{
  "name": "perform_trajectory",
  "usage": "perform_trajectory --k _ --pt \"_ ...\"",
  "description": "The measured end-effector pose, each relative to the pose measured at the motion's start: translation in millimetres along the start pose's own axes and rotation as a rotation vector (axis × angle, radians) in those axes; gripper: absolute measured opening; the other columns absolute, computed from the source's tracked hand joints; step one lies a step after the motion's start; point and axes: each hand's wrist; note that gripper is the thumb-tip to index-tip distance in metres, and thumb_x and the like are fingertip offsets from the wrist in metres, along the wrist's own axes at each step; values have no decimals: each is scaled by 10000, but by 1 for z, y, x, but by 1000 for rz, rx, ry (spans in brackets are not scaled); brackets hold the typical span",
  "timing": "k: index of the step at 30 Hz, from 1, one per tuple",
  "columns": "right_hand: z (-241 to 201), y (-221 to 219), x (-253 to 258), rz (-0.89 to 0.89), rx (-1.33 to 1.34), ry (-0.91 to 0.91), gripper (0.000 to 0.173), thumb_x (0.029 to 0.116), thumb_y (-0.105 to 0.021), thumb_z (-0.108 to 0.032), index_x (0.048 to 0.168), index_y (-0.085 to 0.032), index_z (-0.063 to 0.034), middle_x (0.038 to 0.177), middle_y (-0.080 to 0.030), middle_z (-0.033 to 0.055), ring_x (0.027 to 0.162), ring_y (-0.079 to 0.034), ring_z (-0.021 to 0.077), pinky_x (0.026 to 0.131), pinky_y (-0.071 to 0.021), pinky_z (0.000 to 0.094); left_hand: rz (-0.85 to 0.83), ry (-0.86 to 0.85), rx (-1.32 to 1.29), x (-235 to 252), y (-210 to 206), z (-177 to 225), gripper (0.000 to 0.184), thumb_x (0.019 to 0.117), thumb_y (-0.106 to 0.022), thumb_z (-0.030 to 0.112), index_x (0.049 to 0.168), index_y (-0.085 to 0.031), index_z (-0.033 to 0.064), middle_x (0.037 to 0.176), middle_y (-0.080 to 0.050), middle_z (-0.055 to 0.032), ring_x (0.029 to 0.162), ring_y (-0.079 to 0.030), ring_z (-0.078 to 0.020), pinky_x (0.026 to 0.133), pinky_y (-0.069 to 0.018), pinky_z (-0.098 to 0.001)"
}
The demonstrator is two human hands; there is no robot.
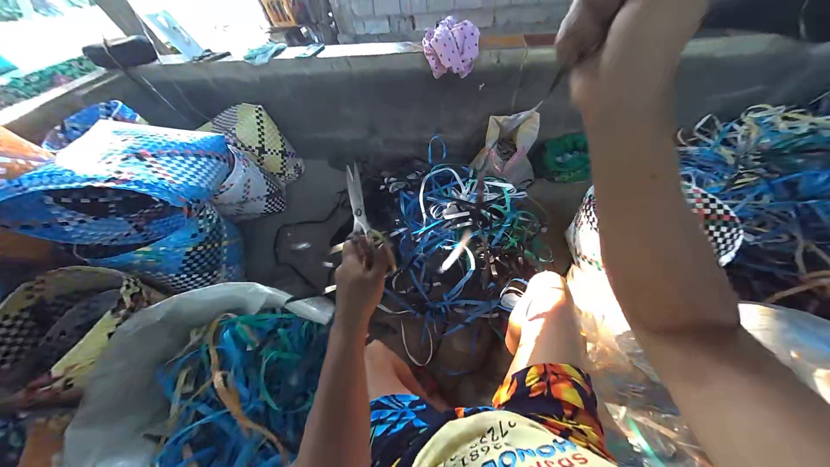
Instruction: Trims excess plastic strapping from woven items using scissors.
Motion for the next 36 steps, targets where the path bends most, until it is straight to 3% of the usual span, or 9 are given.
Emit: perform_trajectory --k 2,4,8,13,15,17,20,30,36 --pt "24 8 -33 -1 -52 -119 384 1135 -191 -238 914 -479 -113 543 -415 -64 403 -412 64 412 -435 239 24 -16 -114 8 -22 17 503 1011 -618 273 1395 -471 -17 985 -676 -208 863 -684 -304 801 -556 -527" --pt "52 13 -78 46 -46 -274 366 1137 -205 -308 1017 -506 -138 571 -428 -83 411 -408 46 409 -426 224 -46 -41 -420 9 -49 32 419 1022 -584 151 1387 -438 6 935 -665 -95 705 -632 -145 650 -553 -338" --pt "102 10 -166 30 41 -582 382 1127 -194 -399 1014 -494 -191 571 -387 -90 406 -353 32 407 -380 204 -397 26 -927 -4 -103 53 223 1056 -457 81 1274 -427 51 826 -604 -23 549 -531 -72 527 -501 -235" --pt "131 47 -166 294 97 -747 424 1130 -173 -405 992 -496 -168 574 -395 -87 427 -364 47 436 -383 223 -402 158 -805 -24 -122 3 252 1038 -537 122 1260 -457 33 699 -481 16 506 -429 -61 458 -394 -223" --pt "134 76 -145 520 137 -732 399 1134 -193 -398 991 -483 -162 562 -382 -92 410 -340 40 418 -356 211 -336 149 -601 -32 -117 -40 350 1014 -565 156 1319 -466 15 776 -529 -18 566 -484 -85 506 -442 -263" --pt "137 115 -129 658 115 -657 399 1128 -199 -432 1007 -482 -179 578 -386 -96 419 -342 33 424 -359 204 -277 146 -286 -41 -104 -79 443 1000 -584 191 1382 -484 -10 984 -649 -141 798 -635 -211 721 -553 -409" --pt "127 168 -109 786 28 -548 425 1121 -185 -470 994 -484 -197 578 -364 -91 426 -336 41 431 -349 213 -254 205 75 -59 -80 -121 498 1004 -599 213 1428 -486 -23 1179 -658 -264 1090 -653 -379 964 -504 -571" --pt "85 240 -101 916 -15 -386 382 1138 -207 -387 1086 -506 -155 573 -368 -79 390 -318 39 395 -350 200 -308 195 221 -61 -81 -162 477 952 -626 98 1392 -510 -43 1103 -669 -314 1047 -656 -473 921 -488 -646" --pt "68 258 -104 830 -148 -492 304 1124 -317 -325 985 -523 -148 584 -396 -71 411 -337 44 417 -370 211 -313 279 374 -61 -88 -177 502 983 -639 178 1418 -500 -29 1186 -655 -317 1120 -643 -482 968 -485 -640"
Point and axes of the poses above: each hand's wrist, its own x-axis towards the middle knuckle, its own y-axis out of the back of the hand, z = x × y
